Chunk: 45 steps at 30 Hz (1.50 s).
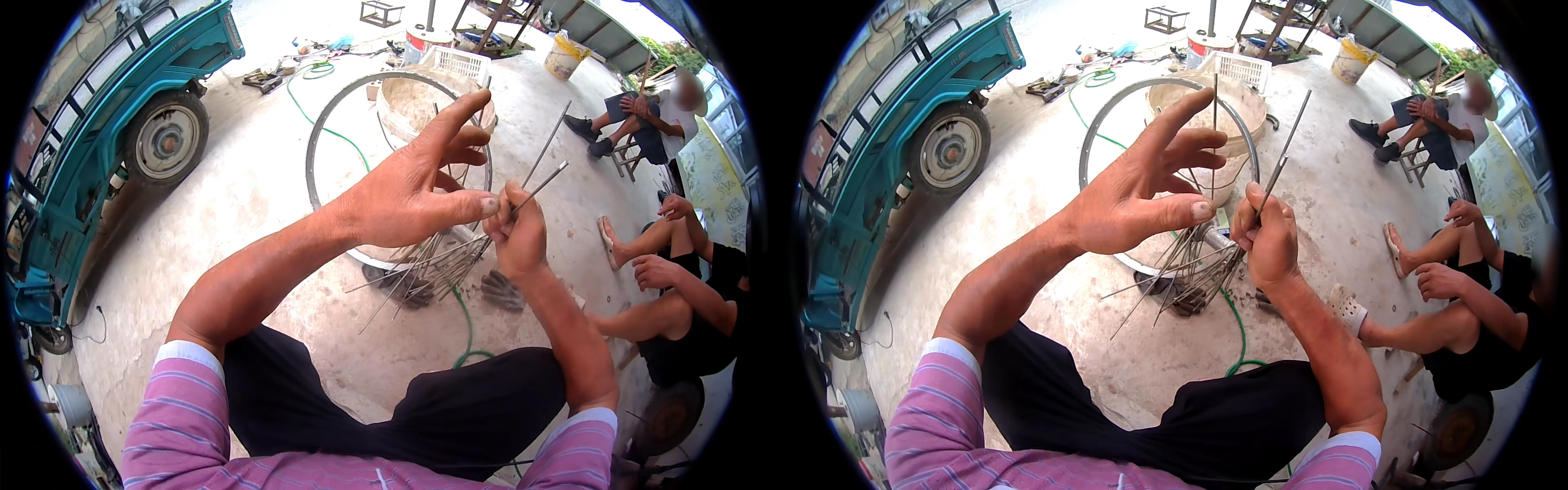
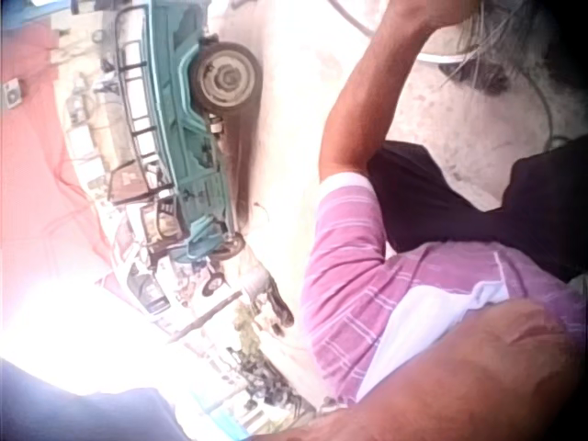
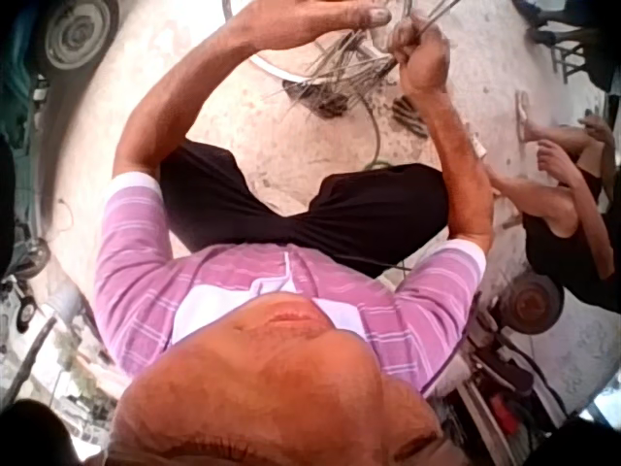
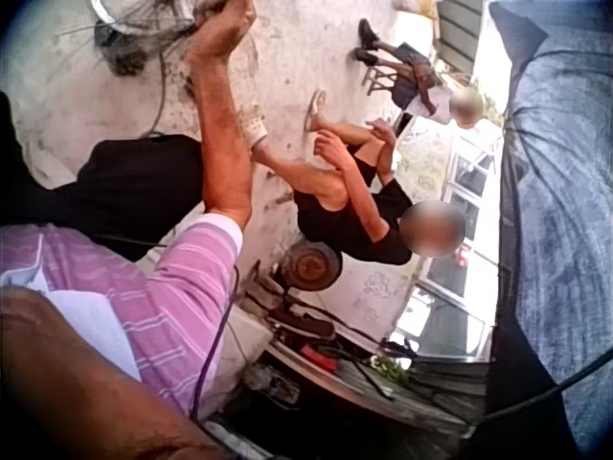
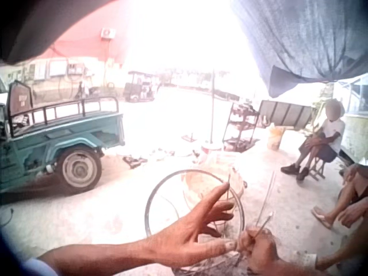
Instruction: The person is sitting on the ground repairing a bicycle wheel. They are removing and inserting spokes into the rim, adjusting the wheel, and handling the spokes with their hands.
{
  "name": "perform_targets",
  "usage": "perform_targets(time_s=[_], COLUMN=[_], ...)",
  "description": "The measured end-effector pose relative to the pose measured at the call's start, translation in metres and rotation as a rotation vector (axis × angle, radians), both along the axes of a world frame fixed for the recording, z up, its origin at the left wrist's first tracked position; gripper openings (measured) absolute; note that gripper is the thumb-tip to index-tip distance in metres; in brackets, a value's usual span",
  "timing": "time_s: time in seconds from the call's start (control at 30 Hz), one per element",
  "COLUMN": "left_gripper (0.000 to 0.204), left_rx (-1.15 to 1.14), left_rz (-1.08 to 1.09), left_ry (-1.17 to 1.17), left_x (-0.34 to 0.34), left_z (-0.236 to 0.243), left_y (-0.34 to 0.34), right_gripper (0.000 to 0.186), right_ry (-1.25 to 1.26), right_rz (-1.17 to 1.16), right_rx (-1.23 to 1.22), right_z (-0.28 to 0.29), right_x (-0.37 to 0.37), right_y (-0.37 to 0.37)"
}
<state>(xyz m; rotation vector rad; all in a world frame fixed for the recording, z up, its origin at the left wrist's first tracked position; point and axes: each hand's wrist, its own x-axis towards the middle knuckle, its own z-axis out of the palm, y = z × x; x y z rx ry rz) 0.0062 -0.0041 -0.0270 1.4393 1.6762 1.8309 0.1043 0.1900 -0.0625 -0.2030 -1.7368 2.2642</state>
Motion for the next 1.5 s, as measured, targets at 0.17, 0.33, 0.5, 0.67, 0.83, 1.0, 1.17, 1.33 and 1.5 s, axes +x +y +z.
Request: perform_targets(time_s=[0.17, 0.33, 0.5, 0.67, 0.83, 1.0, 1.17, 1.33, 1.5], left_gripper=[0.056, 0.024, 0.036, 0.029, 0.039, 0.093, 0.095, 0.091, 0.044], left_rx=[-0.126, -0.321, -0.747, -0.683, -0.534, -0.063, -0.024, -0.039, -0.054], left_rz=[-0.212, -0.252, -0.410, -0.427, -0.506, -0.355, -0.207, -0.172, -0.165], left_ry=[-0.035, 0.128, 0.230, 0.166, -0.525, -0.600, -0.519, -0.267, -0.281], left_x=[-0.007, -0.001, 0.027, 0.044, 0.024, 0.005, -0.003, -0.005, -0.011], left_z=[0.013, 0.002, -0.039, -0.075, -0.052, -0.031, -0.034, -0.038, -0.038], left_y=[-0.016, -0.032, -0.027, -0.027, -0.027, -0.004, 0.023, 0.025, 0.021], right_gripper=[0.042, 0.045, 0.045, 0.044, 0.044, 0.045, 0.047, 0.049, 0.049], right_ry=[-0.053, -0.027, 0.006, -0.007, -0.040, -0.027, -0.047, -0.041, -0.016], right_rz=[0.003, -0.001, 0.004, -0.031, 0.017, 0.136, 0.165, 0.143, 0.190], right_rx=[0.023, -0.028, -0.051, -0.050, 0.055, 0.055, -0.005, -0.059, -0.030], right_z=[-0.006, -0.007, -0.009, -0.012, -0.019, -0.026, -0.018, -0.017, -0.015], right_x=[0.002, 0.003, 0.005, 0.003, 0.005, 0.008, 0.007, 0.008, 0.010], right_y=[-0.004, 0.008, 0.017, 0.016, 0.015, 0.009, -0.002, -0.003, -0.009])
